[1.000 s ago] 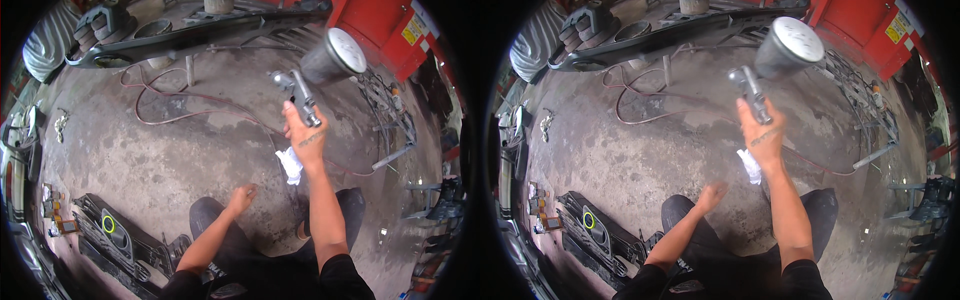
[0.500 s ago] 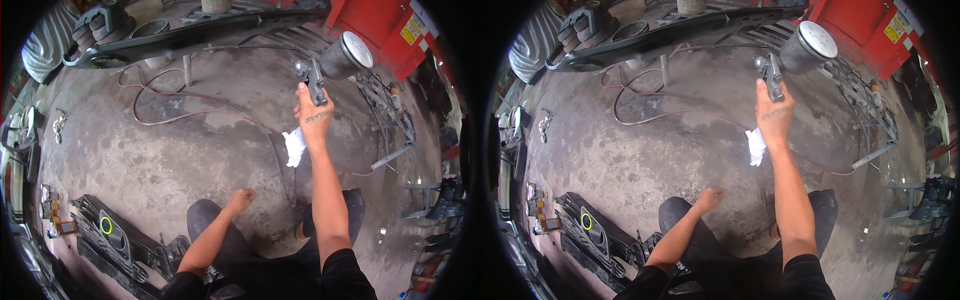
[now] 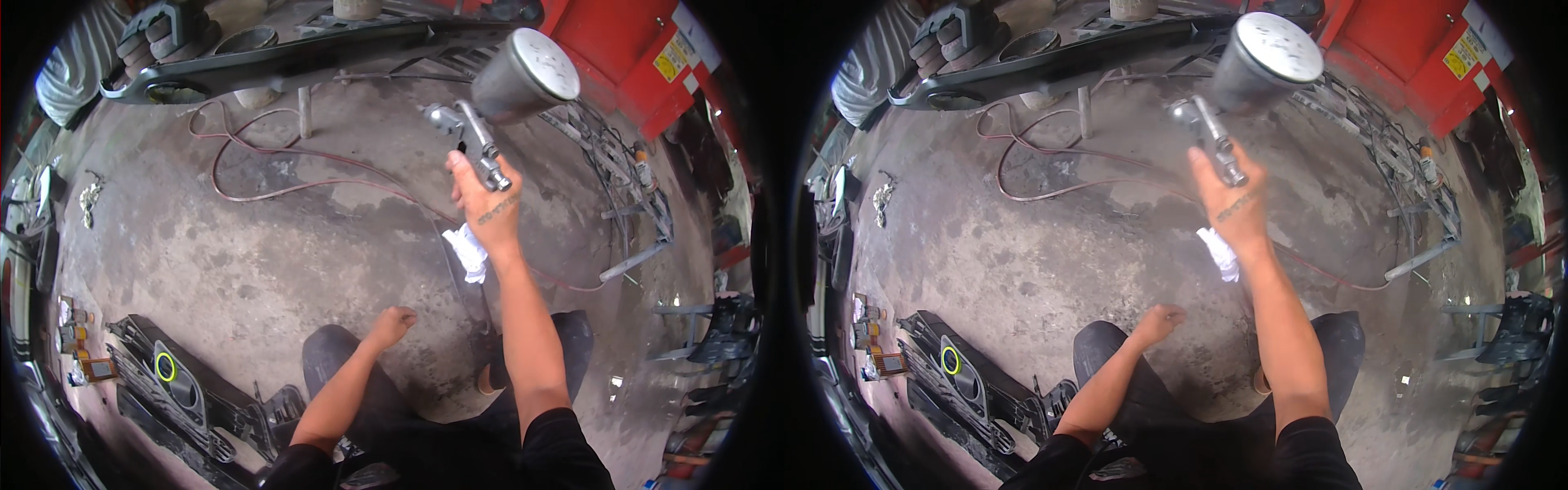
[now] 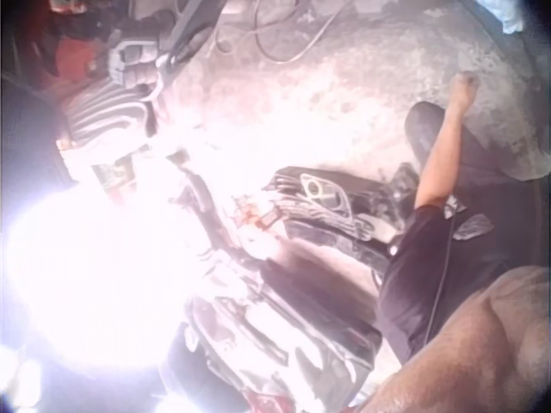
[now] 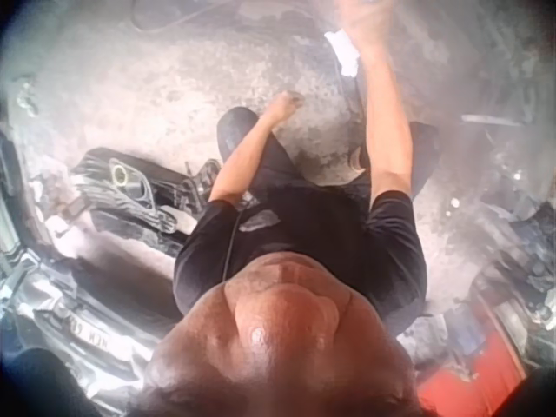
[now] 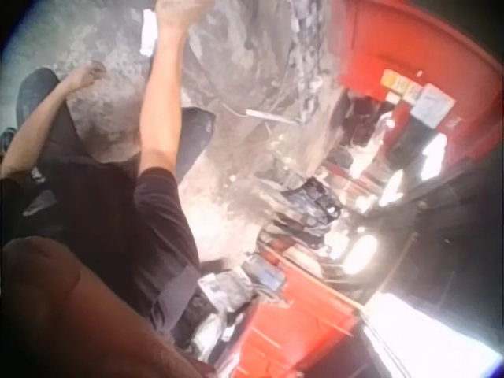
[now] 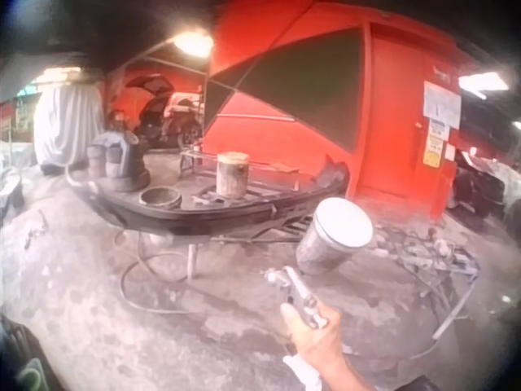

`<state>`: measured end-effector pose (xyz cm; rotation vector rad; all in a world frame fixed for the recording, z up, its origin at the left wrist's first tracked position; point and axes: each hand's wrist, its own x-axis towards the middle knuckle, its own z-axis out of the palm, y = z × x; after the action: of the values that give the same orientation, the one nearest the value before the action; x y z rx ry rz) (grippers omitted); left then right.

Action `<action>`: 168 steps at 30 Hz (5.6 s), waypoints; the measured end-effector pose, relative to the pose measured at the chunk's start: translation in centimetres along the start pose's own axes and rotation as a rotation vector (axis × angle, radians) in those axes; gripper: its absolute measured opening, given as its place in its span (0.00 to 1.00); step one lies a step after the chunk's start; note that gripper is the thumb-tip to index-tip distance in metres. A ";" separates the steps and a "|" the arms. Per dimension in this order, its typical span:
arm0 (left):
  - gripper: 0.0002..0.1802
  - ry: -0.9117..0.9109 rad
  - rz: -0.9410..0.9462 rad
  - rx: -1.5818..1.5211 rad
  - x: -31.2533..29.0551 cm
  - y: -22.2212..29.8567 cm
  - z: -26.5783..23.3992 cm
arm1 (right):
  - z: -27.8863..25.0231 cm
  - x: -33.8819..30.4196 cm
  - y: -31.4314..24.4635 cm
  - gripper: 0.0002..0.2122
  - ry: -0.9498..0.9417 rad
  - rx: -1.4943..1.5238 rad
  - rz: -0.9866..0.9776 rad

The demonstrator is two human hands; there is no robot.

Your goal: The person uses a spray gun to apply a coat of paint to a car bumper resting on a metal stand. The person moves around the bumper to cover different sections, including the top, sides, and inner edges, while holding a white cloth in the other hand.

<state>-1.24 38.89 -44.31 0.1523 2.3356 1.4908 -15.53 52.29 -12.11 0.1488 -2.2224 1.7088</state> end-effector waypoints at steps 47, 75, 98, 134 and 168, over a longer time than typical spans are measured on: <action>0.11 0.142 -0.080 0.027 -2.2 -1.5 -0.8 | 20.9 -8.1 -9.0 0.16 -0.204 -0.106 -0.455; 0.12 0.160 -0.044 0.049 -3.2 -2.0 -1.3 | 31.0 -6.5 -18.0 0.13 -0.318 0.021 -0.747; 0.12 0.138 -0.095 0.037 -3.5 -2.2 -2.2 | 26.8 -3.9 -18.0 0.14 -0.199 -0.093 -0.682; 0.13 -0.041 0.029 0.106 -0.7 -2.8 -0.2 | 7.0 -4.3 -5.2 0.19 -0.286 0.054 -0.127; 0.12 -0.094 -0.070 0.006 1.3 -3.5 0.9 | -1.2 5.2 0.3 0.16 0.340 -0.354 -0.250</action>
<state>-1.75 38.50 -48.09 0.1374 2.2479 1.4129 -20.29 54.11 -10.44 0.0423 -2.1039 1.0990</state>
